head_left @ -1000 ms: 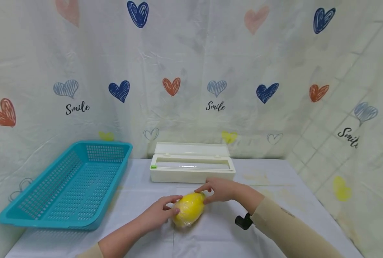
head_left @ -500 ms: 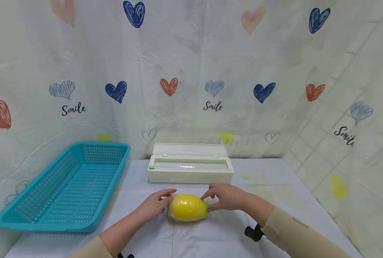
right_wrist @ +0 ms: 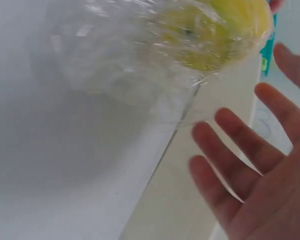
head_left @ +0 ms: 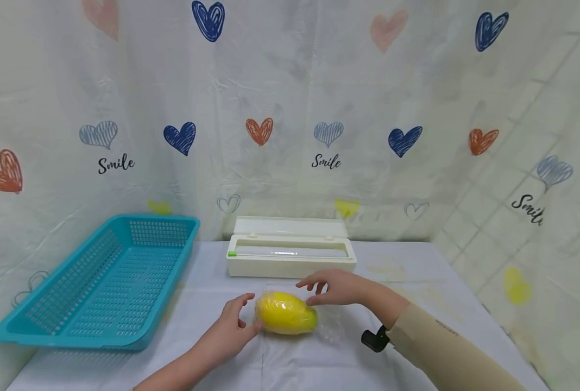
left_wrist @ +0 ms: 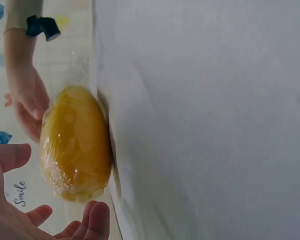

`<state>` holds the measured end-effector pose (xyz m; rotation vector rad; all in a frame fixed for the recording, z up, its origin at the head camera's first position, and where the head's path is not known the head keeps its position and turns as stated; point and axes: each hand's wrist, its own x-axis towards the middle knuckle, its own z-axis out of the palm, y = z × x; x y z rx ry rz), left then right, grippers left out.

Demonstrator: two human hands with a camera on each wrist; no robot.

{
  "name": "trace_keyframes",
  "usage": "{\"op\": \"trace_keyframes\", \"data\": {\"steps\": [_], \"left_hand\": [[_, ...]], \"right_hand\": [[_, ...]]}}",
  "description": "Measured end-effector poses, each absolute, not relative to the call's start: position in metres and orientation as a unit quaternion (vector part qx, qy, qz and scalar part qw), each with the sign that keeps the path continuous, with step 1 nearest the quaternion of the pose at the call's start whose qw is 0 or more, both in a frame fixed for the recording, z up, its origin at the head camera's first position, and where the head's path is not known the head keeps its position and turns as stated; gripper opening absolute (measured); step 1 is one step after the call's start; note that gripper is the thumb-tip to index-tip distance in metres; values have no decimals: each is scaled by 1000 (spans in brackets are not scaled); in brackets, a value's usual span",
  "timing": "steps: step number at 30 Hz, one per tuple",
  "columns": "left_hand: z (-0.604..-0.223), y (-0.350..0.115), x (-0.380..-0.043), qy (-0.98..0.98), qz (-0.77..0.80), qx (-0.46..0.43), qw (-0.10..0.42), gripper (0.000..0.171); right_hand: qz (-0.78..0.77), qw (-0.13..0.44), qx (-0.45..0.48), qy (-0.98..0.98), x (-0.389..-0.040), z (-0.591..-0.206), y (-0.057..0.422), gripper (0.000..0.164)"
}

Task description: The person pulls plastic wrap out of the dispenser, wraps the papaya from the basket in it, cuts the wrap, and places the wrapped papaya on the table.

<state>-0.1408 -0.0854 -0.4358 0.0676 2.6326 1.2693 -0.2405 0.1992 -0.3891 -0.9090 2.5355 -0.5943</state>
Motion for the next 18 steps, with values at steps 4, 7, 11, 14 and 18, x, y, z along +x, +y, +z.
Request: {"op": "trace_keyframes", "data": {"steps": [4,7,11,14,18], "left_hand": [[-438,-82,-132,892,433,33,128,78],[-440,-79,-132,884,442,42,147,79],[-442,-76,-136,876,453,45,160,84],[-443,-74,-142,873,458,43,164,87],[-444,-71,-151,865,471,56,164,89]], "right_hand": [[-216,262,-313,887,-250,-387,189,53],[-214,294,-303,881,-256,-387,182,51],[-200,310,-303,879,-259,-388,174,49],[-196,314,-301,879,-259,-389,171,49],[-212,309,-303,876,-257,-390,174,52]]}}
